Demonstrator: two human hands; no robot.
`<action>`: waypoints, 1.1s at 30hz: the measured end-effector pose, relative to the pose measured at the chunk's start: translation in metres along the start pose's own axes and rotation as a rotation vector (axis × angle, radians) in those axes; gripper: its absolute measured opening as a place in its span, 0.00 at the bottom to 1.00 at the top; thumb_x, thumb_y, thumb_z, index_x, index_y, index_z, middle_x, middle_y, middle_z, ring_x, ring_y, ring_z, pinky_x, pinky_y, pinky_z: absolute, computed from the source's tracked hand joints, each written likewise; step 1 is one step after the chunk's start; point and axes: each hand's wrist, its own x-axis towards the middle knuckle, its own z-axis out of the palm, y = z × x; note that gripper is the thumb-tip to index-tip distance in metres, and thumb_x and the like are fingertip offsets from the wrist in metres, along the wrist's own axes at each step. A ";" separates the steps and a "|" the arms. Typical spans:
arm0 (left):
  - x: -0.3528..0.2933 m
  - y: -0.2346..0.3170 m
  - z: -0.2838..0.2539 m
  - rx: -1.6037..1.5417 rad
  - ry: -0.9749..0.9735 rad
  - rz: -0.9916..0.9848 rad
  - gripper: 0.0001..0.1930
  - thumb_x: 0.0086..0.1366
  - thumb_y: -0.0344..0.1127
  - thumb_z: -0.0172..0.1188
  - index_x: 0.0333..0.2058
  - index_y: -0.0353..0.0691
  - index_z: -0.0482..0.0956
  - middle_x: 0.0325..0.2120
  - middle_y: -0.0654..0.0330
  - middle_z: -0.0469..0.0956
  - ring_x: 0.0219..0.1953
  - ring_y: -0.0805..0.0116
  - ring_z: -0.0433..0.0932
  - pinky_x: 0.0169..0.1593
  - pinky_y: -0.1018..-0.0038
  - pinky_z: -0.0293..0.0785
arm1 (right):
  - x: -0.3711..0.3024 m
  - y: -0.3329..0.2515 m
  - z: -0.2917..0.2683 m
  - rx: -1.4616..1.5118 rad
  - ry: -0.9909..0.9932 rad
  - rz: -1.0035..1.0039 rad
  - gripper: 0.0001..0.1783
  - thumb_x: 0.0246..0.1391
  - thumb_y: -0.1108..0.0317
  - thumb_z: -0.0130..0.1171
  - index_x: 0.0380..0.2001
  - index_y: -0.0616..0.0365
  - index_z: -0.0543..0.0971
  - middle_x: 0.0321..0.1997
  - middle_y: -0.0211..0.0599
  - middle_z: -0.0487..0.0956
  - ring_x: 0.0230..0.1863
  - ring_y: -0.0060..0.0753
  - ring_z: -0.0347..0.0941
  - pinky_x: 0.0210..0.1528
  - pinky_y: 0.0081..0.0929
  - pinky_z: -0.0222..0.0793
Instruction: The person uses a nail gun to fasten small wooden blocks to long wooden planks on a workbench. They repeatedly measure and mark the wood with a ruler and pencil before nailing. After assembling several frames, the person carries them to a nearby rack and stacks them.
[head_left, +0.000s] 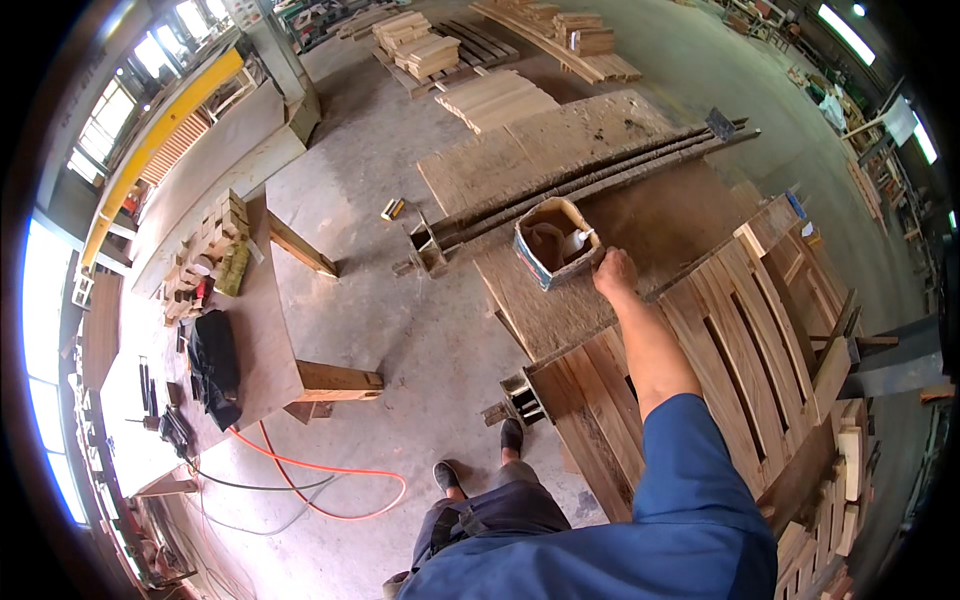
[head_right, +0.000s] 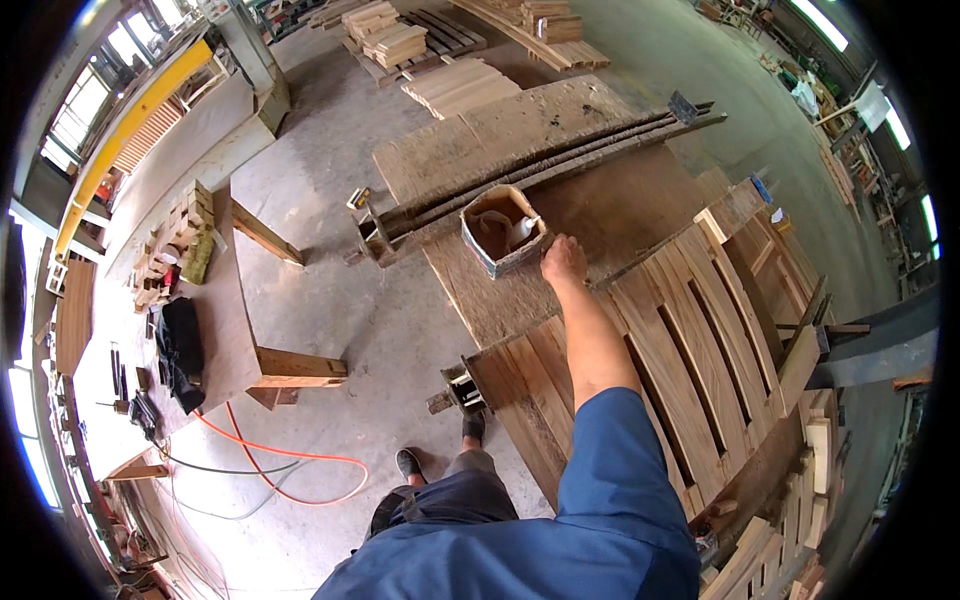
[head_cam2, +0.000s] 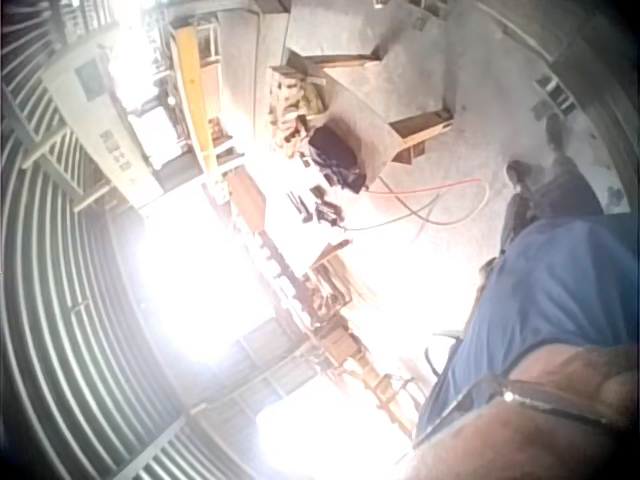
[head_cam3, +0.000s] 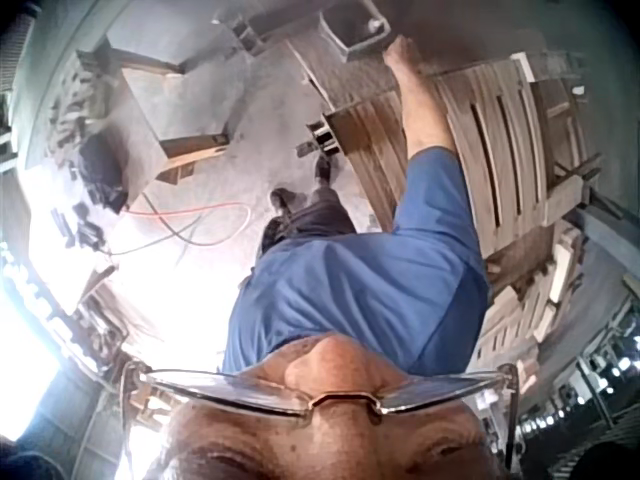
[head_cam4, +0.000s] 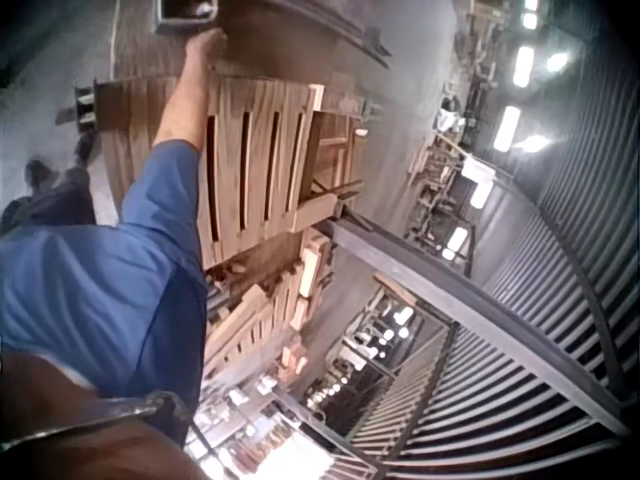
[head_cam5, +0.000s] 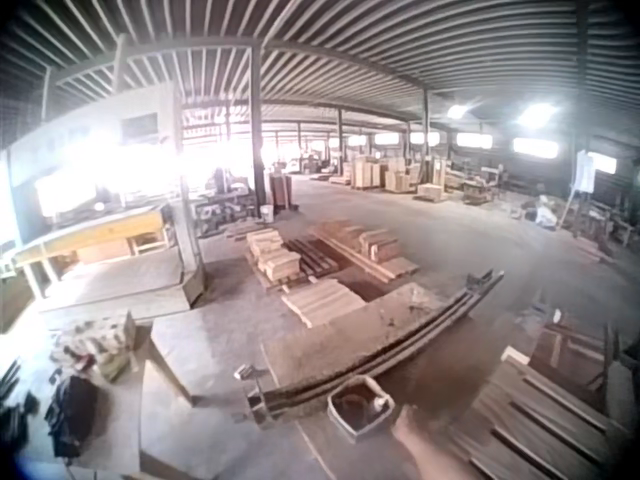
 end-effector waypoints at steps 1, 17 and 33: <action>0.001 0.001 0.000 0.000 -0.003 0.005 0.13 0.63 0.37 0.65 0.41 0.33 0.86 0.37 0.50 0.85 0.40 0.60 0.83 0.47 0.64 0.79 | 0.000 0.003 -0.001 0.055 -0.026 0.072 0.22 0.55 0.56 0.70 0.46 0.59 0.80 0.48 0.50 0.83 0.52 0.55 0.80 0.56 0.45 0.78; 0.162 0.059 -0.046 0.059 -0.576 0.476 0.15 0.69 0.44 0.52 0.38 0.41 0.84 0.39 0.50 0.82 0.45 0.54 0.79 0.52 0.61 0.73 | -0.214 0.012 -0.206 2.036 -0.565 -0.137 0.26 0.67 0.55 0.60 0.58 0.63 0.77 0.55 0.48 0.83 0.46 0.36 0.82 0.51 0.38 0.78; 0.319 0.152 -0.044 1.172 -0.671 1.359 0.09 0.64 0.40 0.64 0.41 0.50 0.88 0.38 0.64 0.88 0.40 0.68 0.86 0.46 0.66 0.82 | -0.606 0.075 -0.238 1.916 -0.140 0.183 0.17 0.64 0.67 0.63 0.52 0.65 0.79 0.47 0.45 0.85 0.45 0.36 0.83 0.48 0.34 0.79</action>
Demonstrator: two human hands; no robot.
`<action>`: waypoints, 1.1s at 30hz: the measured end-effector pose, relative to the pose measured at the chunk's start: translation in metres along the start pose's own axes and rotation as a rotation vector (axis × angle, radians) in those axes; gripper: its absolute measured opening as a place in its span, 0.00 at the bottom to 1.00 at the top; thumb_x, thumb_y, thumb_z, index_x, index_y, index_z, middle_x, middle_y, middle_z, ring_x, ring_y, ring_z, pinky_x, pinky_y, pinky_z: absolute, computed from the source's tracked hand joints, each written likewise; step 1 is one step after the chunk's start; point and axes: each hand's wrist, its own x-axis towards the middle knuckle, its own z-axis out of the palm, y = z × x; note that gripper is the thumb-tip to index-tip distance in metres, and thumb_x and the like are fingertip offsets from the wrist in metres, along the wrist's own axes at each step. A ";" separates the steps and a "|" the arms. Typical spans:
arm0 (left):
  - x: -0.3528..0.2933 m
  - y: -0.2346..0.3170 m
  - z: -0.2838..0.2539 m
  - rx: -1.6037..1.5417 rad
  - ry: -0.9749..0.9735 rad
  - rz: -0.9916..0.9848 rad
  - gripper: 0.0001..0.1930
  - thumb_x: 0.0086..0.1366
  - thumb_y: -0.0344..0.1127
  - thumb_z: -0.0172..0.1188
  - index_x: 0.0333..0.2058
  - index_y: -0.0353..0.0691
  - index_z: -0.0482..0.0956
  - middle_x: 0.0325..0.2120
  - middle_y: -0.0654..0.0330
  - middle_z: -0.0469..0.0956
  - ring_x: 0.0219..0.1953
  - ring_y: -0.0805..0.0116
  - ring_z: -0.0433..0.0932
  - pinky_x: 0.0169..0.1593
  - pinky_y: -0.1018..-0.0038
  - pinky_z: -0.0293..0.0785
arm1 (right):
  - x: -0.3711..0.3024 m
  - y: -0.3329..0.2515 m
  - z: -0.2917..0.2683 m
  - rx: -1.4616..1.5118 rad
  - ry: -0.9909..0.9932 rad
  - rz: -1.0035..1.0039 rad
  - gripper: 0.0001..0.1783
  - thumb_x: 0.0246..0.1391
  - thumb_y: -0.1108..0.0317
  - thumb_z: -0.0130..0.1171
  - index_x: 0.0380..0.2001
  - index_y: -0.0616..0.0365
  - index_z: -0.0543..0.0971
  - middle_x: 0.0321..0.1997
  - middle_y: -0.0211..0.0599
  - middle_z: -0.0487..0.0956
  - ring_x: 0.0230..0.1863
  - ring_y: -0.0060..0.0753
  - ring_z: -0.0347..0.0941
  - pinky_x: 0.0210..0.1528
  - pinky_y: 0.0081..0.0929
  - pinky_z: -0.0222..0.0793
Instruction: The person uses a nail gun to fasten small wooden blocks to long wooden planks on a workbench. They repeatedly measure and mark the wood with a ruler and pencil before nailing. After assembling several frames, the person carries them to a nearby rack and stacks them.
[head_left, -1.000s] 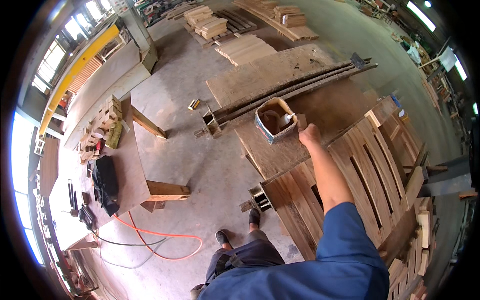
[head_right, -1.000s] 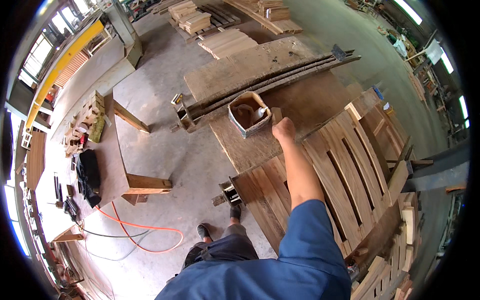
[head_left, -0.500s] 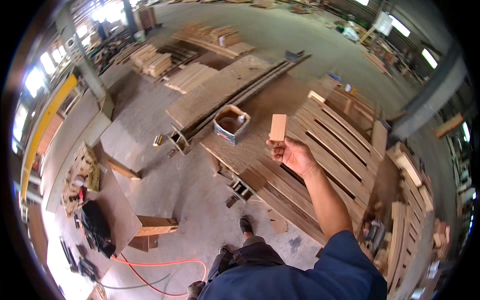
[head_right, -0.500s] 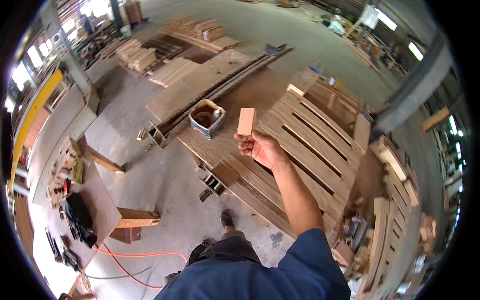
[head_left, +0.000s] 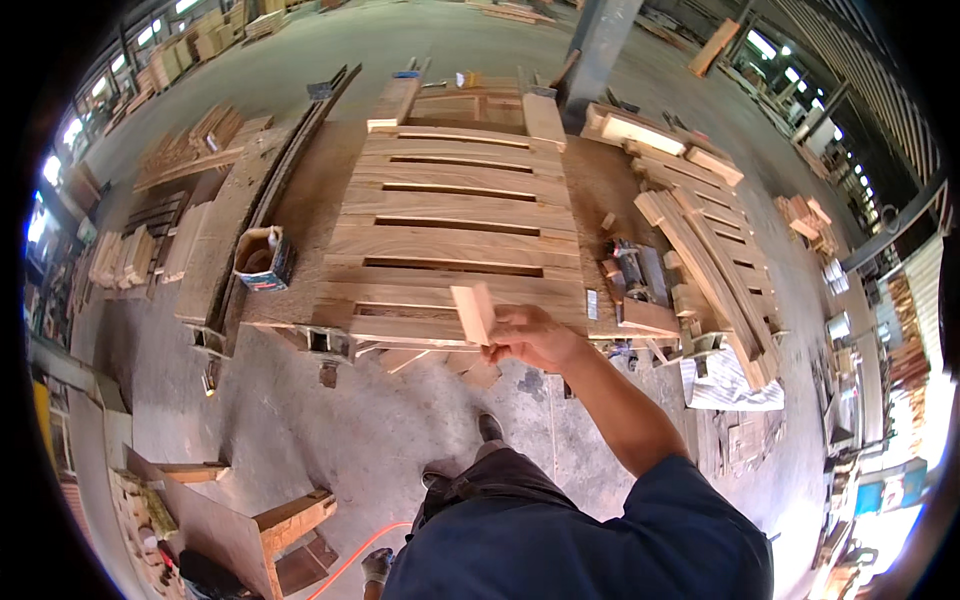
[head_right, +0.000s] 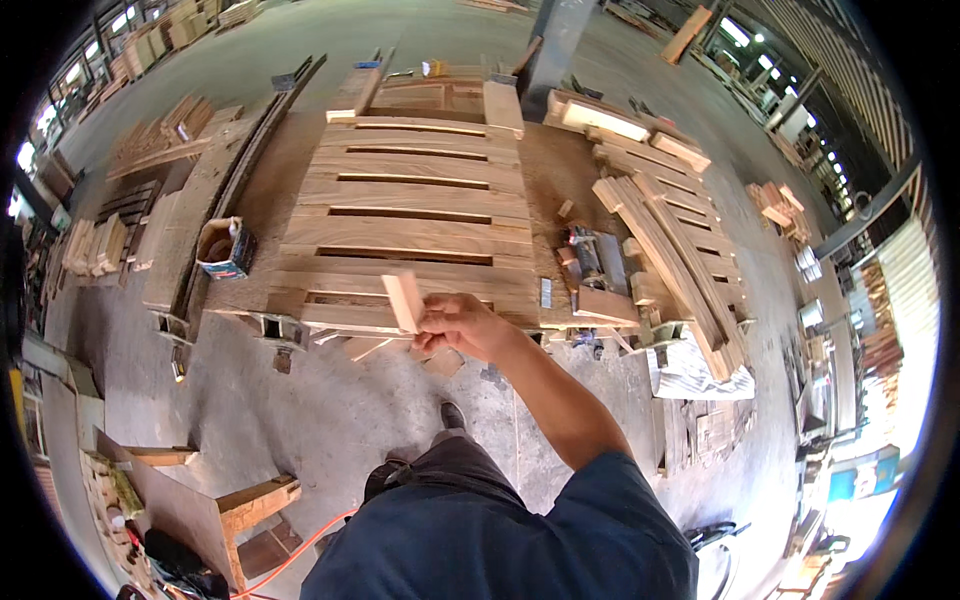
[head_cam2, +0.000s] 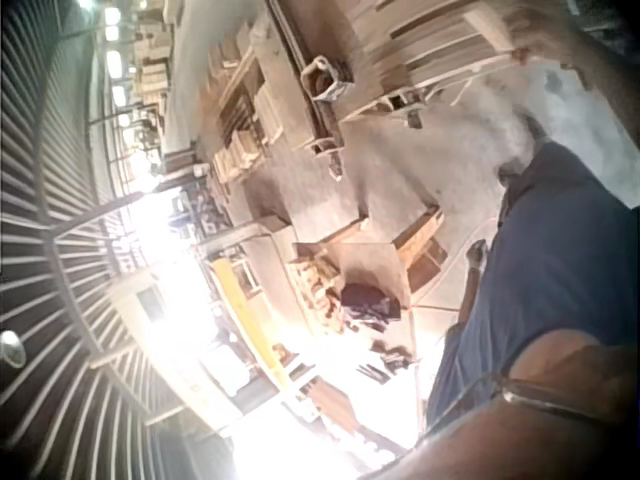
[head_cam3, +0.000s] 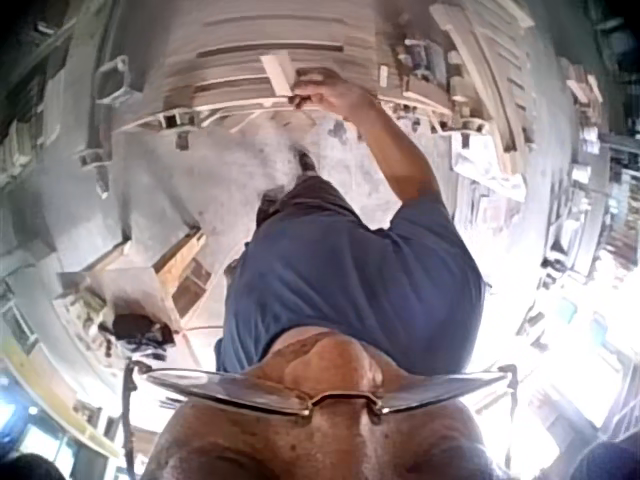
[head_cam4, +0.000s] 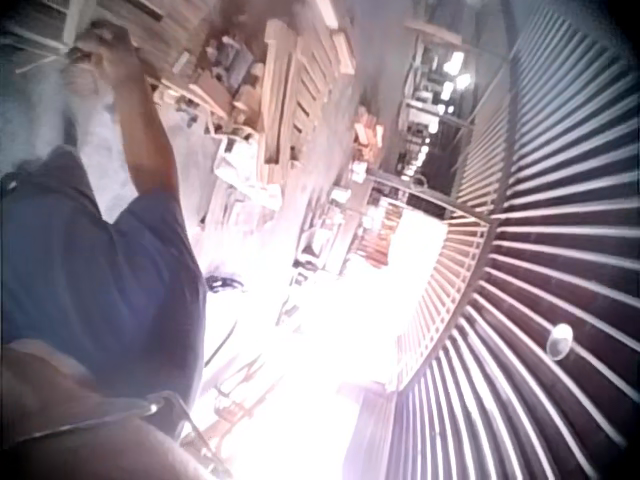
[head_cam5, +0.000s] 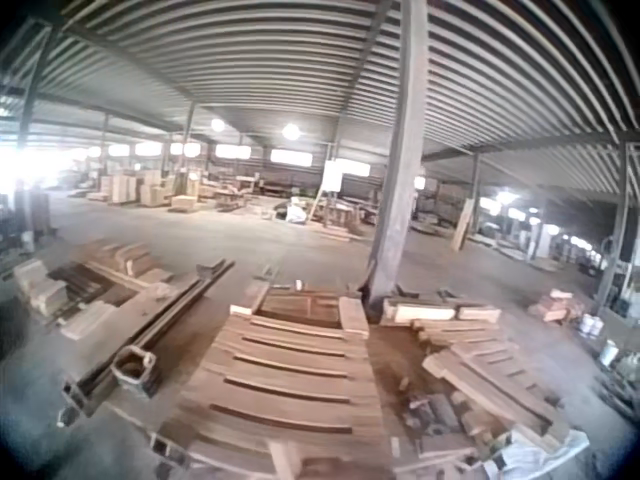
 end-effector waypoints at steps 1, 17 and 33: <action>0.008 0.008 0.000 -0.313 -0.031 -0.167 0.09 0.65 0.39 0.64 0.41 0.47 0.88 0.36 0.63 0.88 0.37 0.69 0.86 0.44 0.67 0.82 | -0.019 0.000 -0.007 0.023 0.047 -0.026 0.16 0.63 0.68 0.63 0.51 0.65 0.79 0.46 0.45 0.85 0.44 0.36 0.84 0.48 0.34 0.79; -0.007 0.282 0.004 -0.830 0.078 -0.596 0.12 0.68 0.35 0.65 0.46 0.35 0.85 0.33 0.58 0.84 0.31 0.72 0.80 0.32 0.71 0.78 | -0.098 0.000 -0.346 -0.247 0.540 0.205 0.16 0.61 0.54 0.64 0.24 0.51 0.79 0.19 0.27 0.76 0.16 0.22 0.68 0.18 0.22 0.61; -0.144 0.287 0.165 -0.615 -0.009 -0.793 0.19 0.71 0.45 0.51 0.56 0.58 0.83 0.58 0.61 0.79 0.59 0.56 0.79 0.60 0.58 0.78 | 0.010 0.066 -0.061 -0.821 0.181 -0.330 0.12 0.69 0.61 0.61 0.35 0.58 0.76 0.26 0.28 0.76 0.27 0.20 0.71 0.31 0.22 0.70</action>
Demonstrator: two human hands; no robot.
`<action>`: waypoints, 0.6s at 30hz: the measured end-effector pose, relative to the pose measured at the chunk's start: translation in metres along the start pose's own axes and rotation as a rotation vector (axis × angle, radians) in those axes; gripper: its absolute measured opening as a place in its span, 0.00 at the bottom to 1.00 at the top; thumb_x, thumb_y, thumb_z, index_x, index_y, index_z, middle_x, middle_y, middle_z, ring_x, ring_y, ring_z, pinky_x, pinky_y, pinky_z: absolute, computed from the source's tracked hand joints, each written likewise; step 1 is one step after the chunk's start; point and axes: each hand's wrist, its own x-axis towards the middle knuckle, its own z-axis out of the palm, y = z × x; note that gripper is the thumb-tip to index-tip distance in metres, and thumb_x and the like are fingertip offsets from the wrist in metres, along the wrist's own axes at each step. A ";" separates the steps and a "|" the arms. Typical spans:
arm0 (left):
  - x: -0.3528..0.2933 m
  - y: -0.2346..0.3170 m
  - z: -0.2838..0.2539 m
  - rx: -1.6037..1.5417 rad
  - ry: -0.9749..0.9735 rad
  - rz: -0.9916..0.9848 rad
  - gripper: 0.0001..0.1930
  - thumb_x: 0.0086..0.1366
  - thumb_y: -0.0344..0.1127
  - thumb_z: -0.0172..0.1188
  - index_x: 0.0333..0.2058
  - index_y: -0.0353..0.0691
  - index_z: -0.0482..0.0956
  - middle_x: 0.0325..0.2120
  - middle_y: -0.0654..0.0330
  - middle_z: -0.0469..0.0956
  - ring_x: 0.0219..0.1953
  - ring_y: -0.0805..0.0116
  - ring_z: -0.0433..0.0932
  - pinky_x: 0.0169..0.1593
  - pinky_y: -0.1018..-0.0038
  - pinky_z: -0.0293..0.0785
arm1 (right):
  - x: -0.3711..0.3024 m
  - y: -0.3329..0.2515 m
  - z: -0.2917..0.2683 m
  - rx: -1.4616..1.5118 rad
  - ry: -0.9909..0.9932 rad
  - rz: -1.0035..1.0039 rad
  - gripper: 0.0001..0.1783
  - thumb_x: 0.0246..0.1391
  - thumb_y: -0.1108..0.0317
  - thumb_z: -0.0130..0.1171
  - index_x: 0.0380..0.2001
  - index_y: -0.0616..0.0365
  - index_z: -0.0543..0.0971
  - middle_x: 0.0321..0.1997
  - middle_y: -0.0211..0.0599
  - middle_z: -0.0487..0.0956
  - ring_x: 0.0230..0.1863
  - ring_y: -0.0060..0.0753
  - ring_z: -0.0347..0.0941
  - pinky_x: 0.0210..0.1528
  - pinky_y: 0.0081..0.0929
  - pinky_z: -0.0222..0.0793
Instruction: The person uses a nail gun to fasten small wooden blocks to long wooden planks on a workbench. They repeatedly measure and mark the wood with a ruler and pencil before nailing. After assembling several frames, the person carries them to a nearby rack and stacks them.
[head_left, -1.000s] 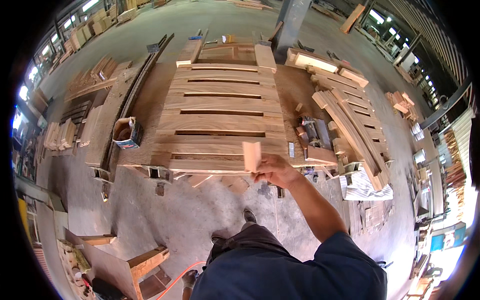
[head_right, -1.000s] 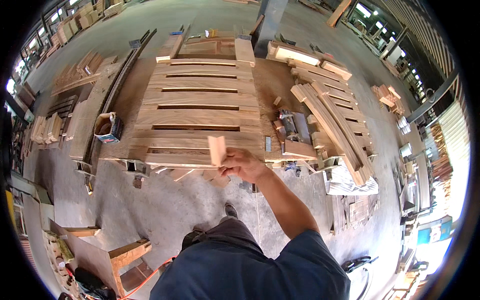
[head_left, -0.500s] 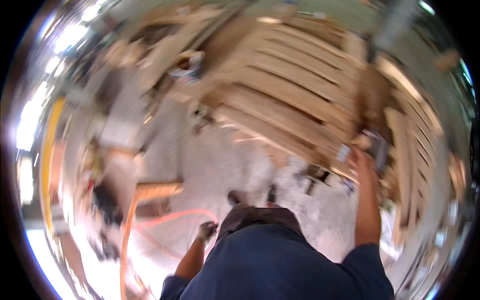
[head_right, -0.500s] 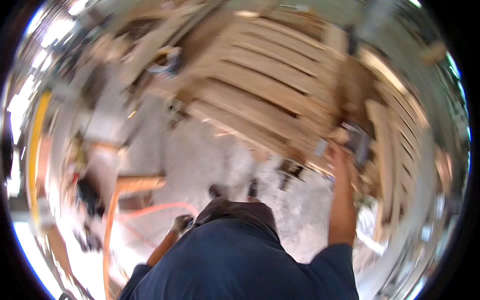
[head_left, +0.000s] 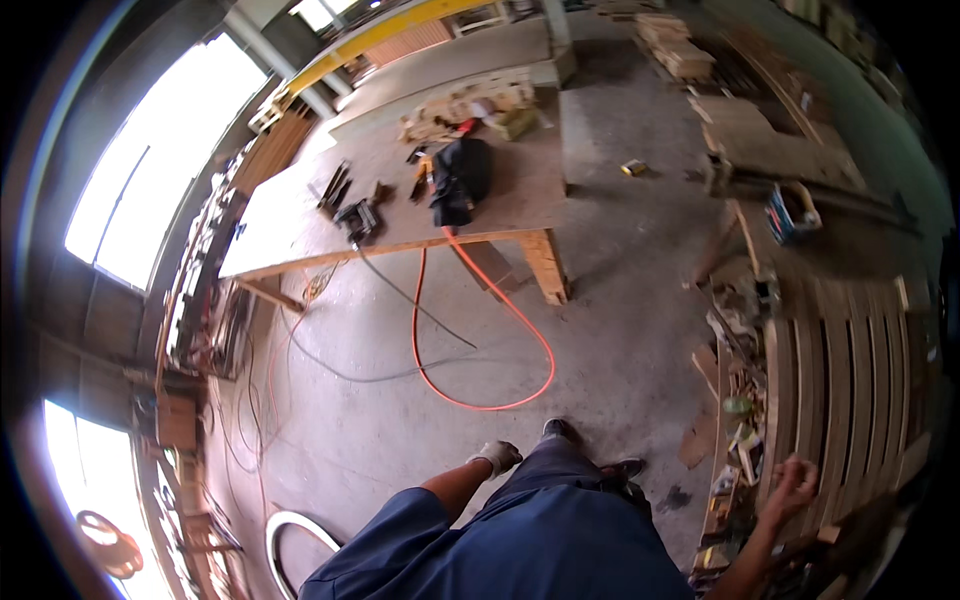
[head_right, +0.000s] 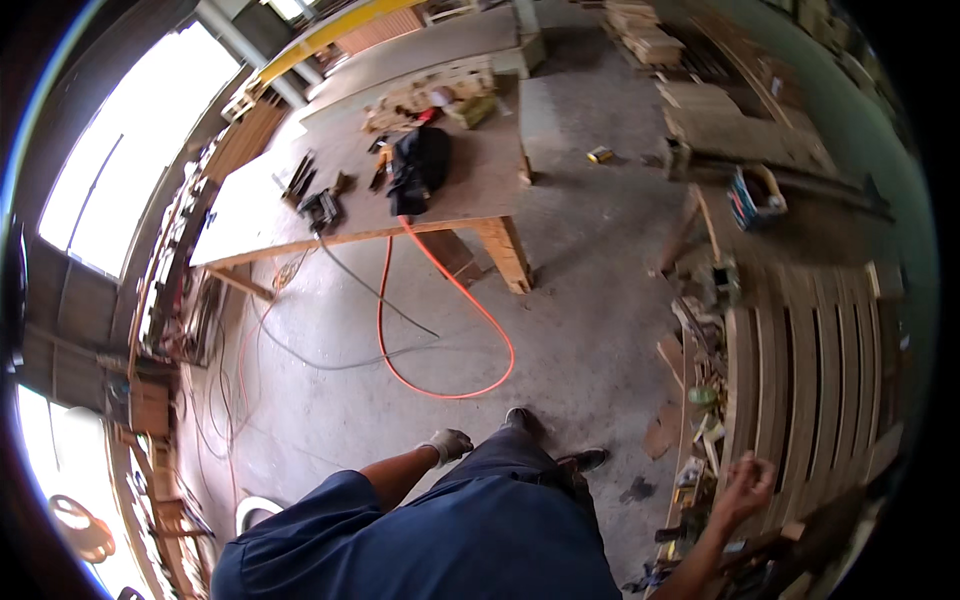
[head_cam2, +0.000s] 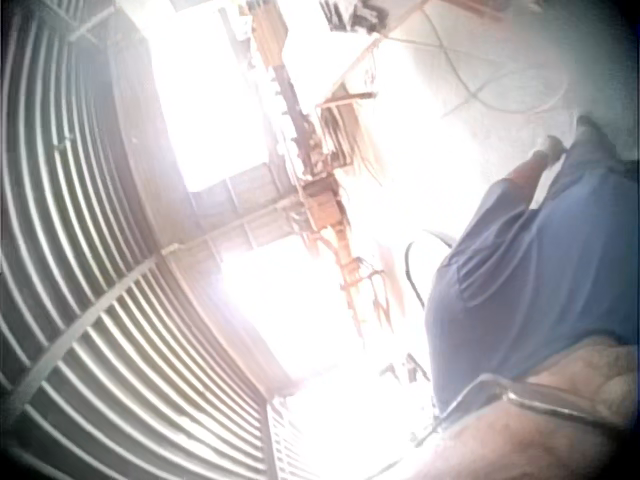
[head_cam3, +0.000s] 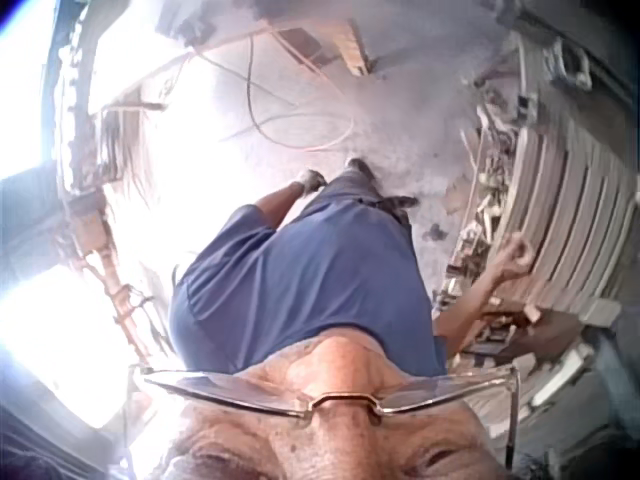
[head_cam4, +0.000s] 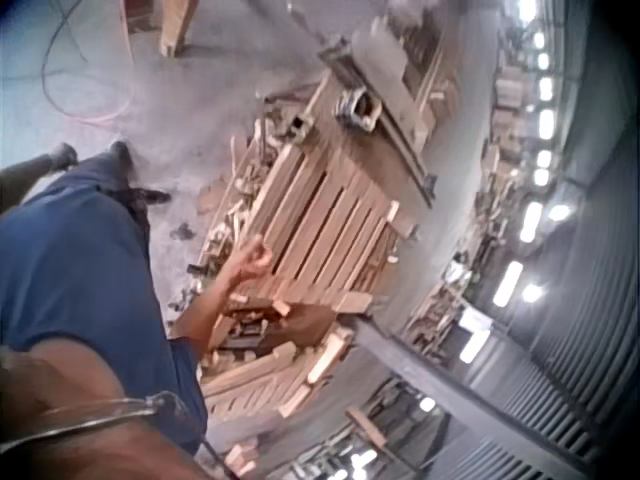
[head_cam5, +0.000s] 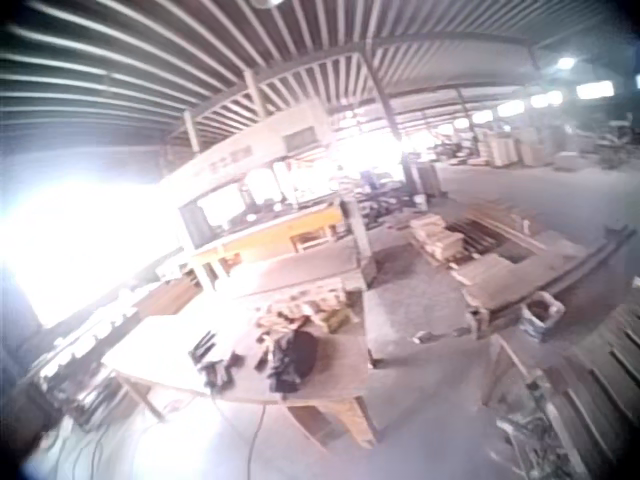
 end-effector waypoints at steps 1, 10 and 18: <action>-0.008 -0.006 0.000 -0.064 0.037 -0.027 0.19 0.70 0.46 0.51 0.55 0.57 0.83 0.58 0.61 0.79 0.59 0.56 0.79 0.61 0.58 0.77 | -0.006 0.006 0.027 0.037 -0.138 0.061 0.11 0.67 0.64 0.62 0.33 0.58 0.74 0.26 0.27 0.74 0.27 0.19 0.71 0.30 0.21 0.68; -0.064 -0.092 -0.013 -0.969 0.398 -0.295 0.24 0.65 0.51 0.65 0.54 0.43 0.85 0.49 0.50 0.85 0.48 0.55 0.86 0.57 0.63 0.79 | -0.113 -0.074 0.261 -0.301 -0.995 -0.193 0.08 0.59 0.70 0.64 0.31 0.65 0.81 0.24 0.37 0.83 0.26 0.28 0.81 0.33 0.27 0.76; -0.125 -0.131 0.137 -1.459 0.662 -0.611 0.22 0.67 0.46 0.66 0.54 0.40 0.84 0.45 0.56 0.87 0.43 0.61 0.85 0.47 0.67 0.81 | -0.148 -0.125 0.412 -0.305 -1.647 -0.351 0.13 0.65 0.66 0.57 0.30 0.64 0.78 0.22 0.37 0.81 0.24 0.29 0.81 0.30 0.29 0.78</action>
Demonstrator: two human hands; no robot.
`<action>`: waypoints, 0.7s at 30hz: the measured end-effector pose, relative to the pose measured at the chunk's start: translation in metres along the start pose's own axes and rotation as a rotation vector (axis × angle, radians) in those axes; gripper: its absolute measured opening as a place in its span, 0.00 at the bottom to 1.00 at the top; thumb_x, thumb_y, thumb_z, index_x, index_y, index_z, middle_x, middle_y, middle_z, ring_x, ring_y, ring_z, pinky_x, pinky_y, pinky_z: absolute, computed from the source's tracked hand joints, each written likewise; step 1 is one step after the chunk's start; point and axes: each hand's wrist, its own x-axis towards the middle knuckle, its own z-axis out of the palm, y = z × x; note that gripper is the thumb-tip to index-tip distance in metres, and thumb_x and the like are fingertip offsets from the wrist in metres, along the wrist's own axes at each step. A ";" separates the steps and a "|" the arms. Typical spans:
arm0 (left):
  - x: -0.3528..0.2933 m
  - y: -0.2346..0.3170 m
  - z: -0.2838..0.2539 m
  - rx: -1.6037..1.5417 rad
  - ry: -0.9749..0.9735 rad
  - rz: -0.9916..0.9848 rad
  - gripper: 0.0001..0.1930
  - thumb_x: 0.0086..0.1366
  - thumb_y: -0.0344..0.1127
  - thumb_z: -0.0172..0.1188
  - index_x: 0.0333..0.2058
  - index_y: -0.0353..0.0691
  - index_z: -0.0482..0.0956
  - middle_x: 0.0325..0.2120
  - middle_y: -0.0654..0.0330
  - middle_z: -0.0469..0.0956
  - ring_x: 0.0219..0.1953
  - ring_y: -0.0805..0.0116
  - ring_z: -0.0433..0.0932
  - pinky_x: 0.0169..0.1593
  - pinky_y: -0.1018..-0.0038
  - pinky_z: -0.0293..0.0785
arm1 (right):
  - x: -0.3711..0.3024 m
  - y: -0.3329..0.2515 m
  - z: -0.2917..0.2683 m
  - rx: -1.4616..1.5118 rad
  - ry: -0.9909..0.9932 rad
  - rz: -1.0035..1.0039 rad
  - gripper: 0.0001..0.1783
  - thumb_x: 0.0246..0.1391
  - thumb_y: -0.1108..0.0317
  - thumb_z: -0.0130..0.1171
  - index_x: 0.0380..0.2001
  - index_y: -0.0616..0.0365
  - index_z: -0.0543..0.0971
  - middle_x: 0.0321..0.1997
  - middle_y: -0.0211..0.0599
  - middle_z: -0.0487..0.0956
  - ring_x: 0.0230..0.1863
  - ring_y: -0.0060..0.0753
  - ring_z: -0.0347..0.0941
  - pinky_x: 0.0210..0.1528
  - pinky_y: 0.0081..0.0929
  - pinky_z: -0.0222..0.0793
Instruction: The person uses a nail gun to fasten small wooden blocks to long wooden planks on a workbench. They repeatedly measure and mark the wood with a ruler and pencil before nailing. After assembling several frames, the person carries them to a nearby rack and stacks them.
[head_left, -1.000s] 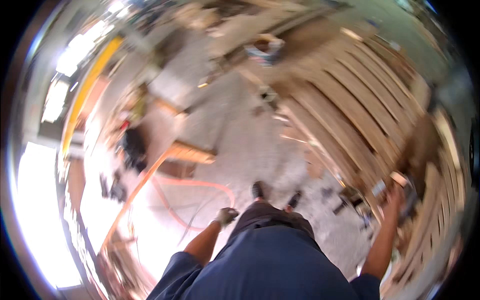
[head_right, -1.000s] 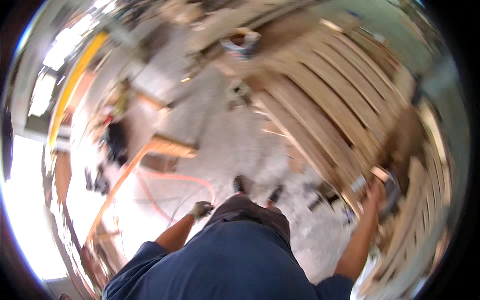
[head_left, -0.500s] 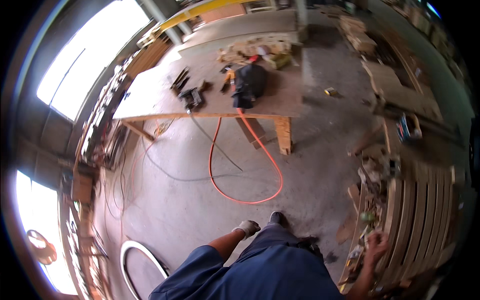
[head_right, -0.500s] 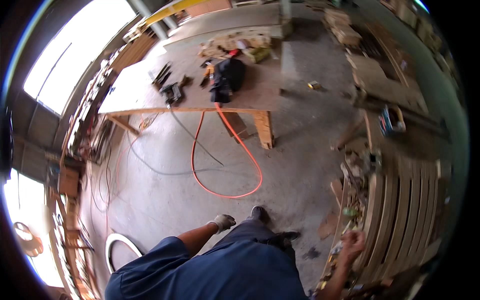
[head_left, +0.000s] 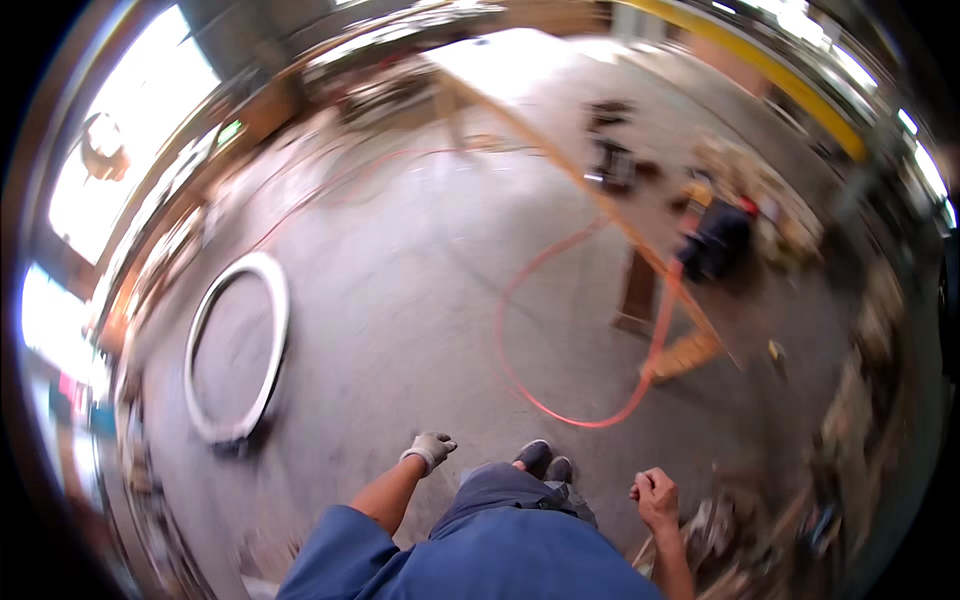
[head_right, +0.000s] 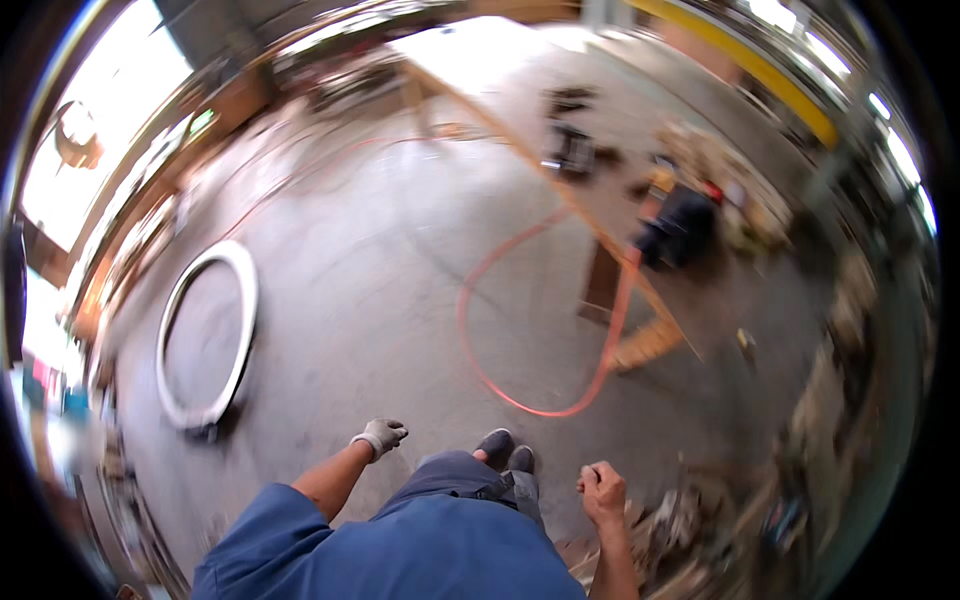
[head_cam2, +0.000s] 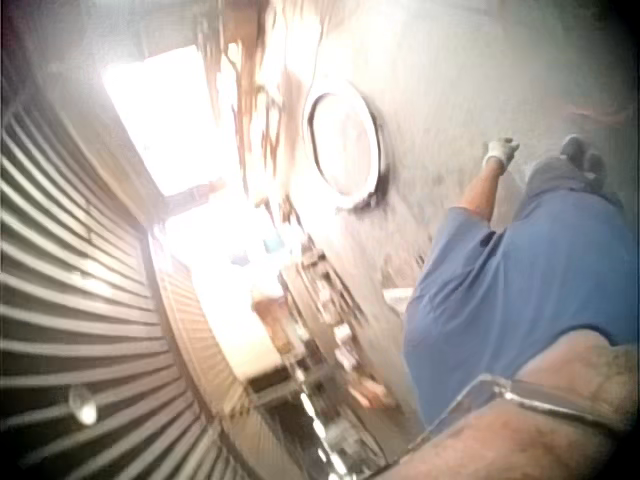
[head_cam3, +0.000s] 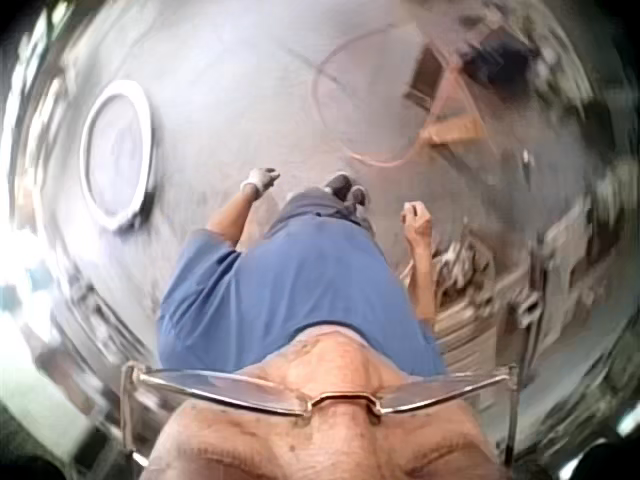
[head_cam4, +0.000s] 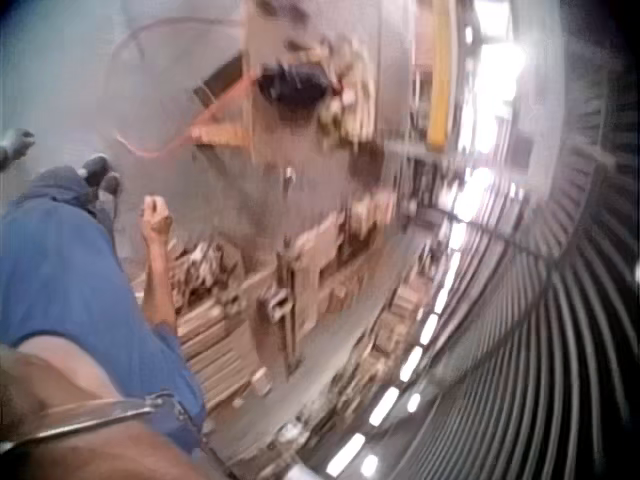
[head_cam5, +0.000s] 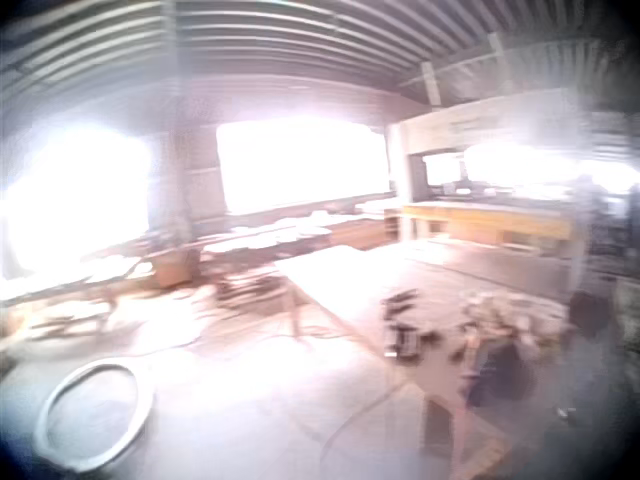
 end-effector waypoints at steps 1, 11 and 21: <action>-0.014 -0.022 -0.004 0.048 0.027 -0.012 0.23 0.66 0.49 0.65 0.55 0.43 0.84 0.49 0.53 0.85 0.49 0.54 0.83 0.54 0.63 0.79 | 0.019 0.005 0.006 0.084 -0.065 0.025 0.13 0.66 0.65 0.56 0.30 0.64 0.77 0.21 0.37 0.80 0.23 0.28 0.81 0.29 0.28 0.78; -0.155 -0.231 0.125 0.201 -0.142 -0.367 0.28 0.71 0.61 0.53 0.53 0.45 0.86 0.56 0.50 0.81 0.60 0.48 0.78 0.61 0.56 0.75 | 0.128 -0.161 0.158 0.119 -0.594 -0.329 0.20 0.72 0.62 0.48 0.25 0.59 0.70 0.18 0.33 0.74 0.19 0.25 0.74 0.24 0.26 0.73; -0.080 -0.216 0.020 -0.144 0.077 -0.337 0.24 0.69 0.56 0.56 0.55 0.52 0.84 0.57 0.54 0.81 0.63 0.49 0.76 0.65 0.58 0.71 | 0.144 -0.248 0.383 0.111 -0.846 -0.192 0.24 0.71 0.56 0.56 0.21 0.57 0.71 0.15 0.31 0.71 0.16 0.25 0.71 0.20 0.27 0.70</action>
